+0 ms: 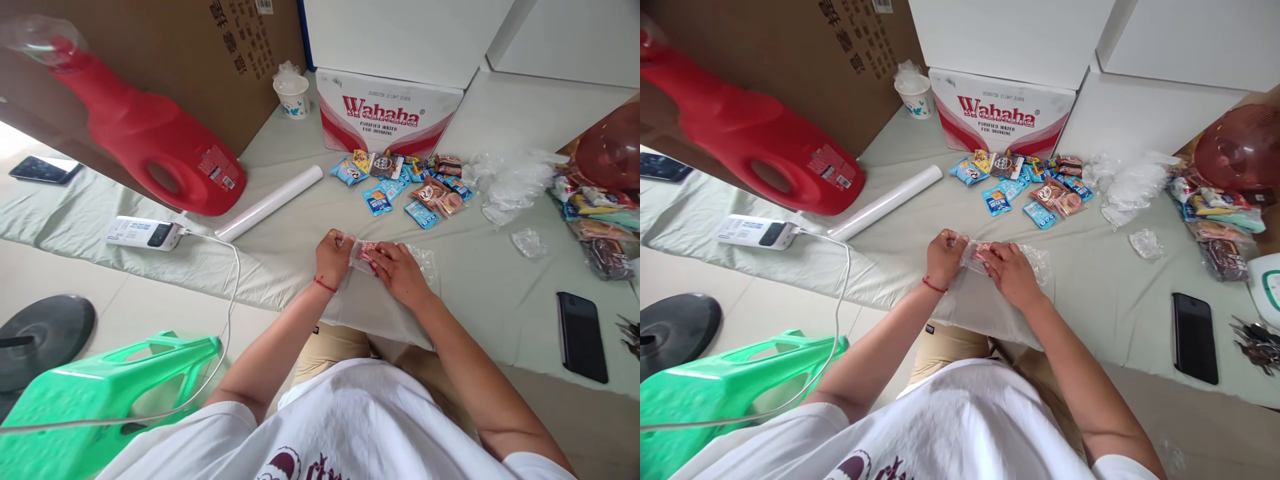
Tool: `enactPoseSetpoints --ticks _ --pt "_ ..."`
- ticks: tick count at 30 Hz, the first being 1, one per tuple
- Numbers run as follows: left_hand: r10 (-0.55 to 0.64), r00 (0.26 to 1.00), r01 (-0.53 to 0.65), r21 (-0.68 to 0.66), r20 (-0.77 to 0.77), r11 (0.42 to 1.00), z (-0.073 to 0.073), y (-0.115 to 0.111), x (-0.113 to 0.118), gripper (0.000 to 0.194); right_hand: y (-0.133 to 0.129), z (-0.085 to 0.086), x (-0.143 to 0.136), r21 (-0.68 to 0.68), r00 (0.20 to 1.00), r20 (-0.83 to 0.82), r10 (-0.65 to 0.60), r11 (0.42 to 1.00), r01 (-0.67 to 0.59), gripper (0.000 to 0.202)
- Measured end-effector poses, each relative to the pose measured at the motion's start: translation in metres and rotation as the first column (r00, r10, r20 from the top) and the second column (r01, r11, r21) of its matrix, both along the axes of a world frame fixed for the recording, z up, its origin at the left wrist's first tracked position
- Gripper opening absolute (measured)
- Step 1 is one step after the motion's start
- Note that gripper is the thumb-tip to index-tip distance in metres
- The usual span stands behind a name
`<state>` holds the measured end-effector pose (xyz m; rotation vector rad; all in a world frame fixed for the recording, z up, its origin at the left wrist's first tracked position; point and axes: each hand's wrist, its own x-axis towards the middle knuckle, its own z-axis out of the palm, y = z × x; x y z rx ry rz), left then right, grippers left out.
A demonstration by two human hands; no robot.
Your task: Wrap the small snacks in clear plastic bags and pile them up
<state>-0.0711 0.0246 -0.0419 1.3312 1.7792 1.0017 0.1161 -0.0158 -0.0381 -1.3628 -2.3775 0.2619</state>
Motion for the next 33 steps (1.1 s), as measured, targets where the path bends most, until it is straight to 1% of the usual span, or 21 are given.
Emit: enactPoseSetpoints --ticks 2,3,5,7,10,12,14,15,16,17,18,19,20,21,22,24,26,27,29,30,33 --pt "0.025 0.991 -0.021 -0.028 0.128 0.999 0.004 0.005 0.004 0.018 0.002 -0.002 -0.001 -0.012 1.0 -0.027 -0.003 1.0 0.002 0.037" --pt "0.009 0.985 -0.003 -0.035 0.17 0.999 0.008 0.005 0.008 0.017 0.002 -0.002 -0.002 -0.018 0.999 -0.045 -0.003 1.0 0.003 0.036" --pt "-0.09 0.982 0.096 -0.027 0.167 0.995 0.016 0.002 0.019 0.014 0.003 -0.003 -0.002 -0.038 0.995 -0.096 -0.003 0.999 0.0 0.036" --pt "-0.241 0.969 0.241 0.015 0.043 0.97 0.024 -0.004 0.03 0.014 0.004 -0.003 0.001 -0.076 0.986 -0.167 -0.003 0.997 -0.01 0.033" --pt "-0.403 0.897 0.422 0.074 -0.183 0.904 0.031 -0.013 0.04 0.028 0.007 -0.007 0.014 -0.198 0.934 -0.358 -0.025 0.979 -0.05 0.028" --pt "-0.484 0.828 0.51 0.023 -0.285 0.86 0.033 -0.017 0.042 0.035 0.008 -0.011 0.025 -0.335 0.817 -0.56 -0.134 0.939 -0.076 0.027" --pt "-0.552 0.736 0.563 -0.097 -0.391 0.82 0.032 -0.02 0.042 0.036 0.009 -0.015 0.036 -0.466 0.626 -0.713 -0.316 0.88 -0.086 0.035" --pt "-0.568 0.69 0.568 -0.151 -0.448 0.809 0.032 -0.021 0.043 0.035 0.01 -0.016 0.041 -0.514 0.539 -0.741 -0.399 0.855 -0.073 0.04" --pt "-0.572 0.649 0.566 -0.183 -0.502 0.804 0.031 -0.022 0.044 0.035 0.01 -0.018 0.046 -0.545 0.478 -0.745 -0.465 0.838 -0.035 0.044" --pt "-0.565 0.616 0.565 -0.192 -0.549 0.802 0.03 -0.023 0.045 0.034 0.01 -0.019 0.052 -0.556 0.446 -0.734 -0.512 0.83 0.038 0.045" --pt "-0.55 0.596 0.566 -0.18 -0.585 0.804 0.03 -0.024 0.046 0.033 0.009 -0.019 0.058 -0.544 0.444 -0.713 -0.543 0.828 0.139 0.045" --pt "-0.533 0.586 0.571 -0.156 -0.61 0.806 0.03 -0.025 0.047 0.033 0.008 -0.019 0.064 -0.505 0.477 -0.678 -0.559 0.826 0.251 0.045" --pt "-0.522 0.583 0.581 -0.13 -0.622 0.804 0.03 -0.025 0.048 0.032 0.007 -0.018 0.07 -0.439 0.537 -0.627 -0.564 0.826 0.355 0.048" --pt "-0.518 0.585 0.59 -0.111 -0.624 0.8 0.031 -0.025 0.049 0.032 0.005 -0.017 0.076 -0.357 0.616 -0.556 -0.558 0.83 0.429 0.053" --pt "-0.517 0.592 0.593 -0.101 -0.619 0.799 0.031 -0.025 0.05 0.031 0.002 -0.014 0.081 -0.277 0.702 -0.466 -0.538 0.843 0.462 0.061" --pt "-0.509 0.611 0.581 -0.094 -0.606 0.809 0.033 -0.024 0.052 0.028 -0.008 -0.008 0.083 -0.157 0.846 -0.273 -0.458 0.889 0.431 0.081" --pt "-0.483 0.635 0.546 -0.092 -0.603 0.833 0.034 -0.023 0.052 0.024 -0.022 0.0 0.077 -0.072 0.929 -0.138 -0.345 0.939 0.338 0.096" --pt "-0.466 0.65 0.523 -0.09 -0.6 0.847 0.034 -0.023 0.053 0.023 -0.029 0.005 0.071 -0.034 0.956 -0.085 -0.282 0.959 0.28 0.097" --pt "-0.441 0.684 0.487 -0.087 -0.581 0.869 0.033 -0.024 0.053 0.024 -0.044 0.012 0.058 0.02 0.984 -0.007 -0.181 0.983 0.181 0.087" --pt "-0.433 0.701 0.472 -0.087 -0.567 0.877 0.032 -0.024 0.052 0.025 -0.051 0.014 0.054 0.031 0.987 0.01 -0.16 0.987 0.16 0.074" --pt "-0.408 0.739 0.438 -0.078 -0.536 0.896 0.027 -0.027 0.052 0.029 -0.06 0.013 0.053 0.014 0.973 -0.071 -0.219 0.975 0.221 0.025"
